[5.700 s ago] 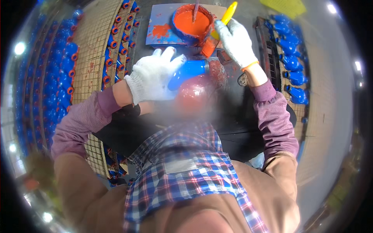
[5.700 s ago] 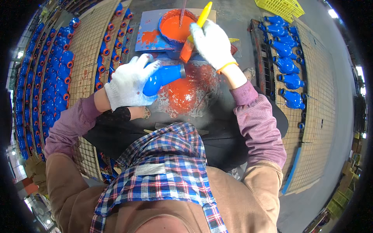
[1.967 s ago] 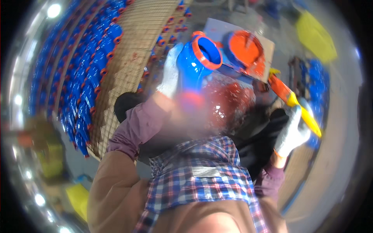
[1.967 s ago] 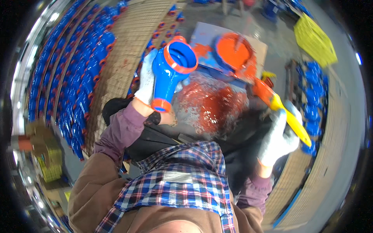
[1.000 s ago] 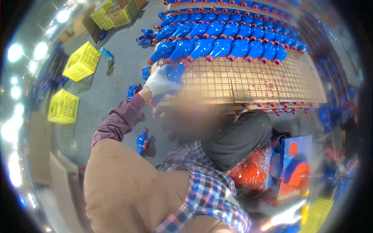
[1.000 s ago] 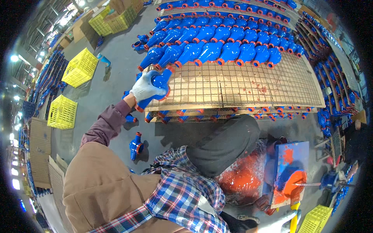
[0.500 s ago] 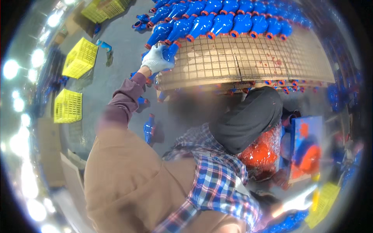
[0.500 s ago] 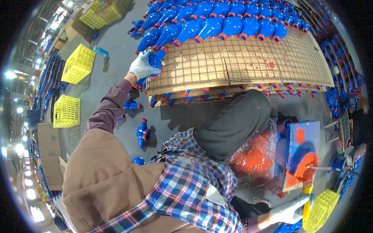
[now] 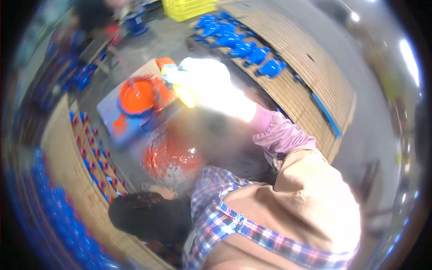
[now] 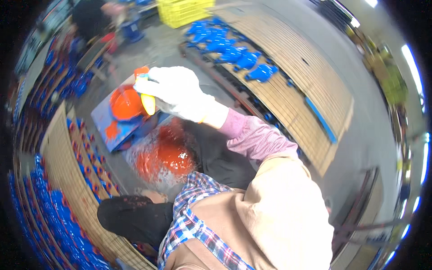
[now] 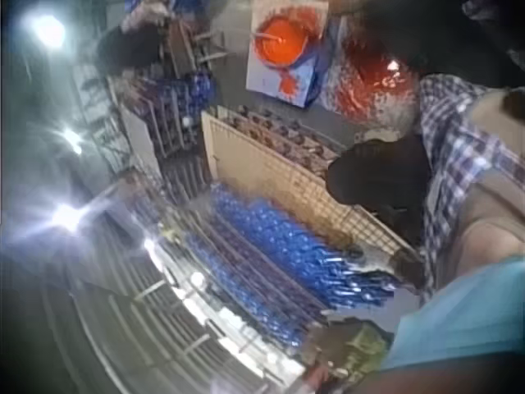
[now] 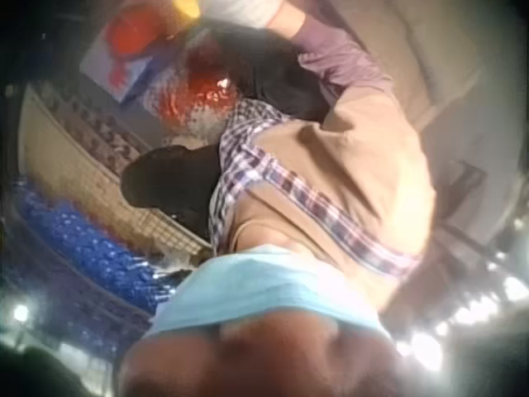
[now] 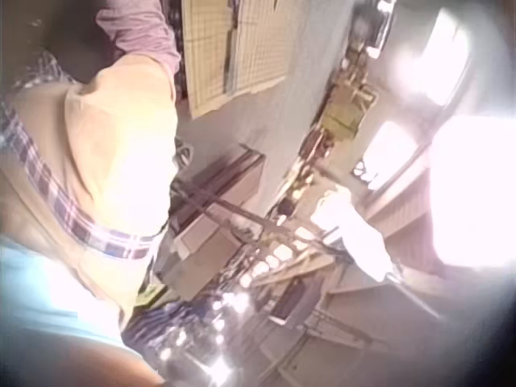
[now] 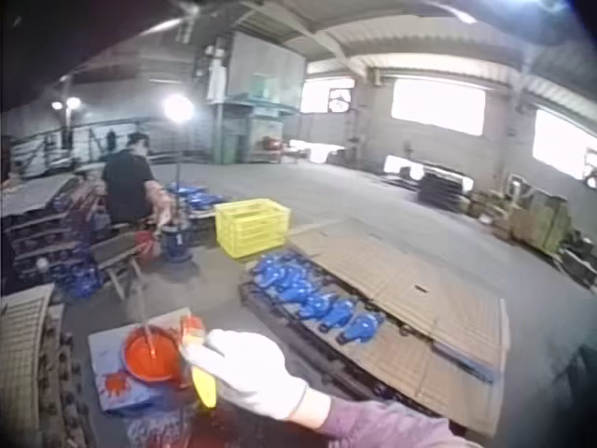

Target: Painting blue metal or plastic components with red paint using a handheld brush.

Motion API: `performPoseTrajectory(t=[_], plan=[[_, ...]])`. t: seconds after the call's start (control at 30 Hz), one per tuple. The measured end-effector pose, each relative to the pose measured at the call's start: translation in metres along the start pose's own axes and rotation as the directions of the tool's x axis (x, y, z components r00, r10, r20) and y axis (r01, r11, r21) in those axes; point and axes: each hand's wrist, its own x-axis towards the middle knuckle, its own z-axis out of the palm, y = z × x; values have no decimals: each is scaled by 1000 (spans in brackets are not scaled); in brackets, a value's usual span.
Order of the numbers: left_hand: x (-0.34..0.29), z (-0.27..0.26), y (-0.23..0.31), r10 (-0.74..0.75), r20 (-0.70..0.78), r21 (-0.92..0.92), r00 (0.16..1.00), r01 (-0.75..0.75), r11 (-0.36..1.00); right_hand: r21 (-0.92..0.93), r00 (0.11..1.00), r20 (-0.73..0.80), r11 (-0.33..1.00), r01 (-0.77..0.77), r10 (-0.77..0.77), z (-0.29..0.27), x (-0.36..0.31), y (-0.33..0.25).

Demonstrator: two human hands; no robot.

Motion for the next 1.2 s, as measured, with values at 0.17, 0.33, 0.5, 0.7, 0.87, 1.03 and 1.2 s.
performPoseTrajectory(t=[0.17,0.33,0.5,0.7,0.87,1.03,1.2], plan=[[82,62,89,526,-39,165,849,-514,842,-253,930,131,918,-305,344,-86,-107,46],[115,96,151,461,-83,-87,884,-467,880,-648,759,160,647,-401,631,-144,-237,97],[129,103,165,347,174,-254,922,-298,920,-681,715,115,579,-449,690,-109,-291,173],[126,45,223,456,109,-9,883,-458,889,-719,688,218,590,-367,692,-51,-304,272],[122,43,203,390,166,-4,906,-395,919,-567,504,340,600,-564,794,-54,-293,302],[108,95,81,82,328,-43,941,-72,996,-466,604,471,763,-448,643,-80,-269,278],[131,106,118,202,227,-282,953,-134,950,-95,509,297,555,-826,808,-132,-255,233]])
